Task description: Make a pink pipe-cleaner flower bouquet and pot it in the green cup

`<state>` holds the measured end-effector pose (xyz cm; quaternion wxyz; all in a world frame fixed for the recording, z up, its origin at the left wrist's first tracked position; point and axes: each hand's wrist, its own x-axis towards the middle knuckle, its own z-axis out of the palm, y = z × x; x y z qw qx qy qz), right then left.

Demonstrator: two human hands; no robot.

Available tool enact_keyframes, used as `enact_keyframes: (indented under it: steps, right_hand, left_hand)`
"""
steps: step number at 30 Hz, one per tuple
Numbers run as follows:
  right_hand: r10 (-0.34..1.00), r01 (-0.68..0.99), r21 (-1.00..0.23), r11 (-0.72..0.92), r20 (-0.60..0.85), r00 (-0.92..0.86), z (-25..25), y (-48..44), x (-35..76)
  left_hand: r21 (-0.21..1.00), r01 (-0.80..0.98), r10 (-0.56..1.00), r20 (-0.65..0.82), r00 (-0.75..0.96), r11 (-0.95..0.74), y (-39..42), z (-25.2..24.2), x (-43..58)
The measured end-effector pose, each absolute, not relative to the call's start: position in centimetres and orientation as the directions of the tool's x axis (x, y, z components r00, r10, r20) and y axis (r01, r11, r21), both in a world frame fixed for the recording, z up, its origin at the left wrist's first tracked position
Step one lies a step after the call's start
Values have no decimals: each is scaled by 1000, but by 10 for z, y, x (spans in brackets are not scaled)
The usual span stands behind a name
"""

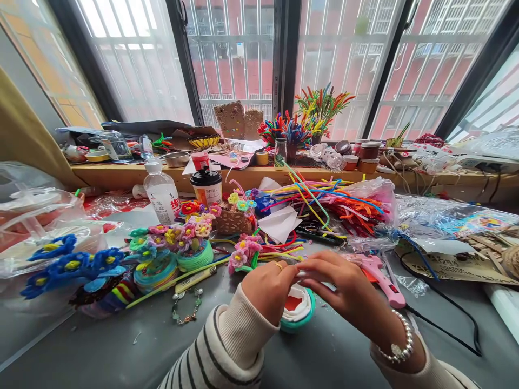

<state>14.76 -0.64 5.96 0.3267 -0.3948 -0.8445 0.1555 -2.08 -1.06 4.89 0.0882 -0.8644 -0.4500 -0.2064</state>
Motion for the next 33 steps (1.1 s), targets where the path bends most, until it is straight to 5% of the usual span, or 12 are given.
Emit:
enact_keyframes:
  steps: [9,18,25,33]
  right_hand:
    - [825,725,-395,565,235,-515,61,-13,161]
    - [814,697,-426,577,236,-530,57,-4,153]
    - [814,720,-394,572,159,-559,60,3,167]
    - [719,667,-319,673,71,-692,62,8,151]
  left_hand:
    - [288,675,716,462,522,-679,-11,29,-40]
    - [369,797,874,285,393,-479,-10,42,-39]
    - [140,951,946,-134,296,-277,4,60,-12]
    - [142,966,957,-167,239,-216,3,52,-11]
